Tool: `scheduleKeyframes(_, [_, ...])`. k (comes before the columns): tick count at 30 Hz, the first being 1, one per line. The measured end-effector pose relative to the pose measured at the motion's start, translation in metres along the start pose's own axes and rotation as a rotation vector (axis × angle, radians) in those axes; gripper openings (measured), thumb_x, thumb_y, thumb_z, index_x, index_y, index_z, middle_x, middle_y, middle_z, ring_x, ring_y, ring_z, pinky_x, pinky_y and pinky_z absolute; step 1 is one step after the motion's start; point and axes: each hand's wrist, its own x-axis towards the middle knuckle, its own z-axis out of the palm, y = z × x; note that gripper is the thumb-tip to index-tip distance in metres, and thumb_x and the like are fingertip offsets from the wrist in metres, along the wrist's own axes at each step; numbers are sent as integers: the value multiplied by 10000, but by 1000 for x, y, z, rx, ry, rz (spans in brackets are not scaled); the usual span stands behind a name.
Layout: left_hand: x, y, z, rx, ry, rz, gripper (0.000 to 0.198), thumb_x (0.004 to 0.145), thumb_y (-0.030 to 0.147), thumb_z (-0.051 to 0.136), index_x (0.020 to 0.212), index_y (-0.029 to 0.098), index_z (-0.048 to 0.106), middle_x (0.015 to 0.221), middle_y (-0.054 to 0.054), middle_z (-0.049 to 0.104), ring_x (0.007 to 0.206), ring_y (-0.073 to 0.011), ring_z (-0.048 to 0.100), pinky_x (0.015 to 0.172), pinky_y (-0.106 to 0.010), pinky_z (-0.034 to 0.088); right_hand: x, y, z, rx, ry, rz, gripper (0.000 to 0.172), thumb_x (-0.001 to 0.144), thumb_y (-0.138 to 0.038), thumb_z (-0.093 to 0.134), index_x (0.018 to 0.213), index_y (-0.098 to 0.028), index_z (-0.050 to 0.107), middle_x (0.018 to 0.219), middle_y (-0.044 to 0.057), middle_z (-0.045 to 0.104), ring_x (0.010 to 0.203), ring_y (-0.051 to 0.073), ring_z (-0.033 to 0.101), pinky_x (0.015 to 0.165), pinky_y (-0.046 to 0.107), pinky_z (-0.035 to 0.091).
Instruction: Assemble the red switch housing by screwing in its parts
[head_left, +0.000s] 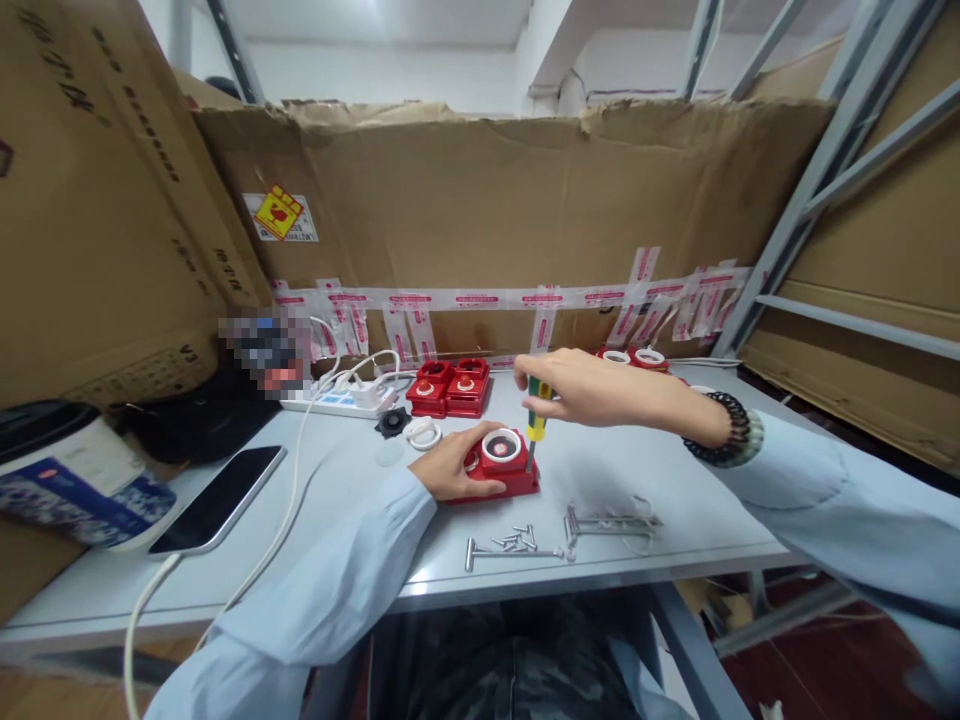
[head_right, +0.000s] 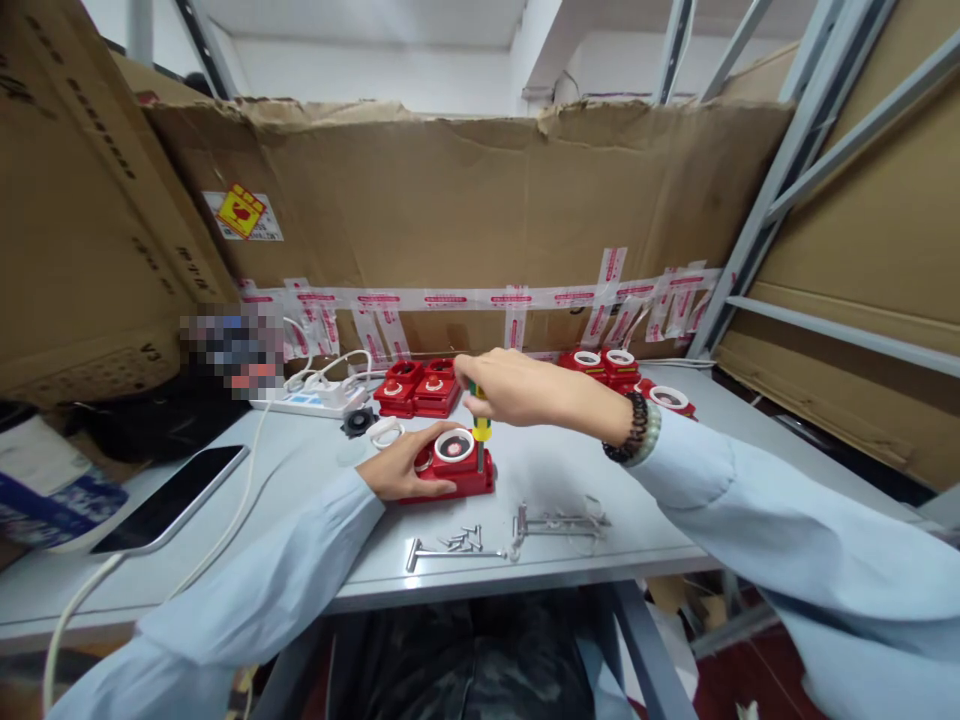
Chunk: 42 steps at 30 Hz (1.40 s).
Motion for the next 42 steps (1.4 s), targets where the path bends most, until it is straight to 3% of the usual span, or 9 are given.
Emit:
scheduleKeyframes(3, [0, 0, 0, -3, -10, 11, 719, 661, 436, 702, 1275, 210, 404, 1152, -65, 621, 1020, -259, 597, 916, -372, 449, -2, -4, -1, 63, -87, -123, 212, 754, -144, 578, 953, -199, 532, 957, 61, 618, 838, 184, 576, 701, 280, 413])
scheduleKeyframes(8, [0, 0, 0, 17, -3, -5, 741, 657, 455, 703, 1289, 216, 399, 1164, -70, 615, 1032, -270, 592, 933, -385, 441, 0, 1, 8, -68, 105, 121, 189, 831, -294, 530, 947, -146, 510, 797, 109, 614, 726, 231, 585, 607, 311, 386])
scheduleKeyframes(13, [-1, 1, 0, -9, -6, 12, 717, 661, 423, 705, 1278, 215, 404, 1151, -62, 619, 1023, -257, 595, 930, -374, 445, -1, 4, 3, 134, -61, -126, 368, 730, -105, 548, 1075, -186, 450, 1011, 70, 587, 863, 170, 556, 717, 264, 423])
scheduleKeyframes(18, [-1, -2, 1, 9, -3, -3, 750, 661, 460, 703, 1295, 209, 391, 1165, -74, 613, 1030, -266, 591, 935, -386, 442, 0, 2, 8, 41, 52, -5, 255, 818, -235, 504, 1054, -142, 478, 977, 108, 588, 858, 208, 541, 759, 332, 415])
scheduleKeyframes(27, [-1, -2, 1, -11, -13, 2, 733, 663, 442, 707, 1288, 215, 398, 1157, -59, 619, 1028, -254, 596, 940, -369, 443, 4, 4, 13, 140, 105, -39, 246, 788, -236, 537, 1021, -164, 504, 998, 86, 604, 916, 202, 536, 788, 314, 406])
scheduleKeyframes(31, [-1, -1, 0, -5, -12, 0, 730, 663, 449, 704, 1287, 225, 399, 1156, -53, 620, 1027, -254, 597, 933, -361, 446, 2, 3, 13, 107, 22, -11, 452, 731, -293, 612, 1123, -171, 421, 1001, 95, 593, 884, 215, 548, 692, 288, 417])
scheduleKeyframes(35, [-1, -1, 0, 5, -9, -5, 728, 662, 455, 702, 1283, 224, 400, 1140, -53, 628, 1020, -256, 600, 930, -364, 446, 1, 2, 8, -44, 64, 191, 331, 843, -356, 461, 1076, -123, 426, 807, 108, 599, 715, 221, 553, 580, 298, 372])
scheduleKeyframes(39, [-1, -1, 0, -14, -15, 2, 731, 664, 447, 702, 1290, 220, 400, 1158, -56, 616, 1035, -253, 592, 932, -357, 446, -2, 4, 4, 183, -35, 45, 449, 730, -232, 579, 1127, -174, 377, 952, 76, 596, 728, 159, 550, 605, 254, 389])
scheduleKeyframes(42, [-1, -2, 0, -25, -11, 3, 739, 658, 450, 707, 1290, 215, 404, 1157, -59, 617, 1032, -256, 593, 934, -361, 444, -2, 4, 6, 158, 12, 57, 451, 740, -361, 597, 1101, -173, 402, 920, 76, 591, 749, 176, 543, 605, 263, 380])
